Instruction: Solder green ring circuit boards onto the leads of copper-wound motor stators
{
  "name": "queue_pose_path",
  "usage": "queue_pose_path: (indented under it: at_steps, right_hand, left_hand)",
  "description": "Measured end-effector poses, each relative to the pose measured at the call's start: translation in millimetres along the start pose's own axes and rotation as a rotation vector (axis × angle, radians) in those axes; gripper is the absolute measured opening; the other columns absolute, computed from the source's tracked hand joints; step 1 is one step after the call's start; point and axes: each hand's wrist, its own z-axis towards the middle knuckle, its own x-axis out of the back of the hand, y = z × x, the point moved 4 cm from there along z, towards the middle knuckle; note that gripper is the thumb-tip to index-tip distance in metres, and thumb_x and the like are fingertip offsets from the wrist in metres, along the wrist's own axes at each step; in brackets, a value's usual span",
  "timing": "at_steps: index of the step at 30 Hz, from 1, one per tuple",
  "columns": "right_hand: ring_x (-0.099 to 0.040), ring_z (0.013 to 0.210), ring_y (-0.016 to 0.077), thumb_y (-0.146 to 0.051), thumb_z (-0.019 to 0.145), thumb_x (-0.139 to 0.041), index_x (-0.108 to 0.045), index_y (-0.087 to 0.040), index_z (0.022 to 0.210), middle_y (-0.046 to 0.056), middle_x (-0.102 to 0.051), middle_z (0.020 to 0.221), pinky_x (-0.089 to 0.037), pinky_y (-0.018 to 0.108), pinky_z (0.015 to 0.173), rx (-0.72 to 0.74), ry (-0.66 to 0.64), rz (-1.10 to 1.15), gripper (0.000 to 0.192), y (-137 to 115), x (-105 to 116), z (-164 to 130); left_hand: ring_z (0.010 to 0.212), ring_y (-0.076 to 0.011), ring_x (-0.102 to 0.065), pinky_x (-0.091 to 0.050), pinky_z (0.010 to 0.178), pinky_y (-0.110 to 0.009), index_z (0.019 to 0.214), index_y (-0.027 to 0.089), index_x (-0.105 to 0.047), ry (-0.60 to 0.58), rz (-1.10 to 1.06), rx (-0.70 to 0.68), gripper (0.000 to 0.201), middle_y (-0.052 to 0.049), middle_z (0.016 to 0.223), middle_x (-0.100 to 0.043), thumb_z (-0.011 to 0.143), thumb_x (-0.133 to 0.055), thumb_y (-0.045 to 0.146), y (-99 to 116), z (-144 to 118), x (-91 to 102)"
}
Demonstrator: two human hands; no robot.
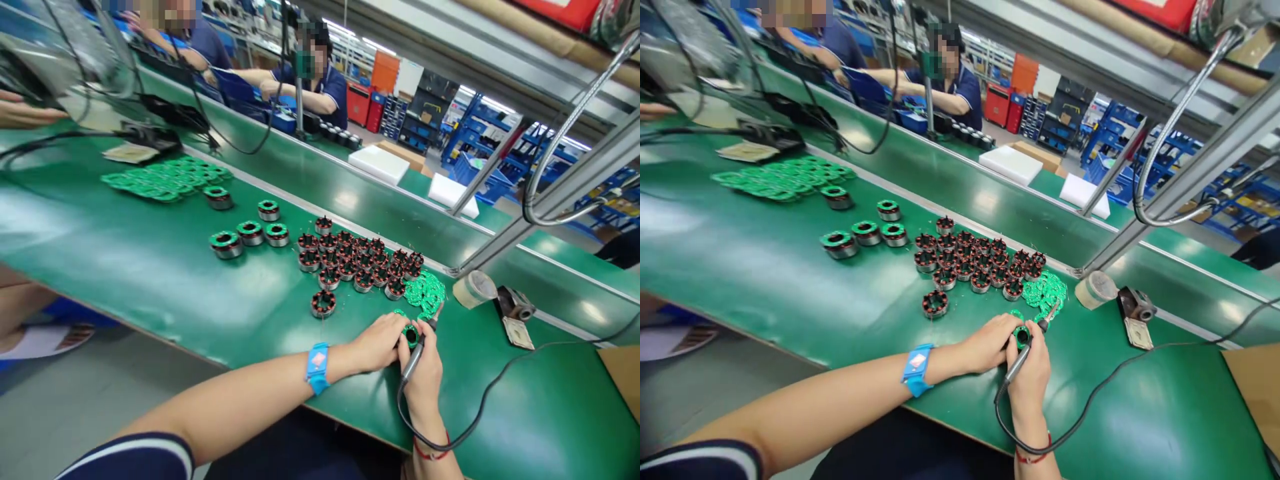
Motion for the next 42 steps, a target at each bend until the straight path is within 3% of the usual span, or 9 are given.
queue_pose_path:
  at_steps: [5, 9, 15, 19, 23, 27, 32, 37, 42]
  right_hand:
    - [-0.073, 0.121, 0.0332, -0.054, 0.087, -0.068, -0.061, -0.021, 0.131, 0.017, -0.074, 0.133, -0.058, 0.051, 0.103, 0.013, -0.004, 0.131, 0.056, 13.9, -0.7, -6.5]
    - [-0.072, 0.125, 0.0337, -0.052, 0.085, -0.073, -0.059, -0.021, 0.129, 0.019, -0.074, 0.133, -0.054, 0.053, 0.108, 0.037, 0.050, 0.252, 0.056, 28.8, 4.9, -6.4]
    - [-0.075, 0.115, 0.0298, -0.051, 0.091, -0.067, -0.058, -0.021, 0.125, 0.019, -0.075, 0.128, -0.055, 0.050, 0.104, -0.044, 0.065, 0.345, 0.046, 9.2, 6.1, -12.9]
    - [-0.075, 0.114, 0.0291, -0.051, 0.092, -0.065, -0.060, -0.021, 0.125, 0.017, -0.076, 0.126, -0.054, 0.049, 0.105, -0.042, 0.060, 0.307, 0.044, 0.2, 4.9, -17.2]
    - [-0.080, 0.103, 0.0285, -0.045, 0.091, -0.069, -0.062, -0.022, 0.122, 0.015, -0.081, 0.116, -0.061, 0.044, 0.092, -0.003, -0.005, 0.291, 0.040, 10.7, 6.5, -15.3]
    - [-0.083, 0.090, 0.0254, -0.042, 0.097, -0.062, -0.062, -0.021, 0.122, 0.011, -0.084, 0.102, -0.066, 0.040, 0.082, -0.027, -0.021, 0.353, 0.033, 10.4, 8.9, -17.7]
    - [-0.081, 0.075, 0.0194, -0.036, 0.103, -0.052, -0.059, -0.023, 0.127, 0.004, -0.083, 0.086, -0.067, 0.035, 0.075, -0.007, -0.055, 0.379, 0.028, -10.0, 7.5, -18.5]
    - [-0.078, 0.105, 0.0231, -0.024, 0.095, -0.058, -0.056, -0.023, 0.126, 0.010, -0.079, 0.114, -0.063, 0.042, 0.094, 0.080, -0.228, 0.138, 0.031, -20.8, 0.9, 1.6]
    - [-0.067, 0.119, 0.0285, -0.015, 0.086, -0.071, -0.052, -0.020, 0.138, 0.014, -0.071, 0.127, -0.056, 0.048, 0.105, 0.136, -0.421, -0.132, 0.055, -24.1, -14.3, 32.7]
  left_hand:
    - [0.113, -0.0321, -0.060, -0.050, 0.104, -0.052, 0.126, 0.017, -0.055, 0.011, 0.061, 0.041, 0.041, -0.015, 0.121, -0.067, 0.085, -0.063, 0.017, 15.6, -13.8, 17.3]
    - [0.113, -0.0313, -0.060, -0.050, 0.103, -0.049, 0.128, 0.023, -0.057, 0.130, 0.045, 0.095, 0.048, -0.011, 0.122, -0.067, 0.083, -0.074, 0.030, 14.8, -74.4, 43.4]
    - [0.111, -0.0326, -0.064, -0.055, 0.097, -0.047, 0.124, 0.024, -0.062, 0.558, 0.239, 0.419, 0.038, -0.012, 0.117, -0.067, 0.091, -0.061, 0.042, -68.5, -177.0, 114.2]
    - [0.106, -0.0352, -0.064, -0.055, 0.097, -0.052, 0.123, 0.018, -0.060, 0.597, 0.342, 0.564, 0.047, -0.014, 0.109, -0.065, 0.088, -0.056, 0.049, -116.8, -182.3, 175.9]
    - [0.129, -0.0400, -0.052, -0.041, 0.115, -0.060, 0.125, 0.013, -0.054, 0.718, 0.452, 0.673, 0.038, -0.017, 0.123, -0.058, 0.093, -0.049, 0.033, -117.1, -177.4, 220.0]
    - [0.127, -0.0301, -0.053, -0.044, 0.116, -0.050, 0.126, 0.018, -0.053, 0.628, 0.401, 0.522, 0.034, -0.011, 0.128, -0.055, 0.094, -0.044, 0.024, -98.7, -179.7, 203.1]
    - [0.114, -0.0397, -0.060, -0.052, 0.100, -0.063, 0.118, 0.026, -0.071, 0.327, 0.377, 0.302, 0.038, -0.016, 0.126, -0.065, 0.093, -0.050, 0.046, -83.4, -180.9, 146.6]
    - [0.101, -0.0396, -0.064, -0.054, 0.093, -0.062, 0.106, 0.027, -0.068, 0.366, 0.337, 0.271, 0.035, -0.015, 0.105, -0.064, 0.098, -0.047, 0.054, -72.0, -173.0, 114.6]
    - [0.090, -0.0365, -0.069, -0.059, 0.084, -0.056, 0.136, 0.026, -0.053, 0.251, 0.139, 0.276, 0.060, -0.013, 0.106, -0.065, 0.089, -0.057, 0.064, -69.2, -147.1, 91.4]
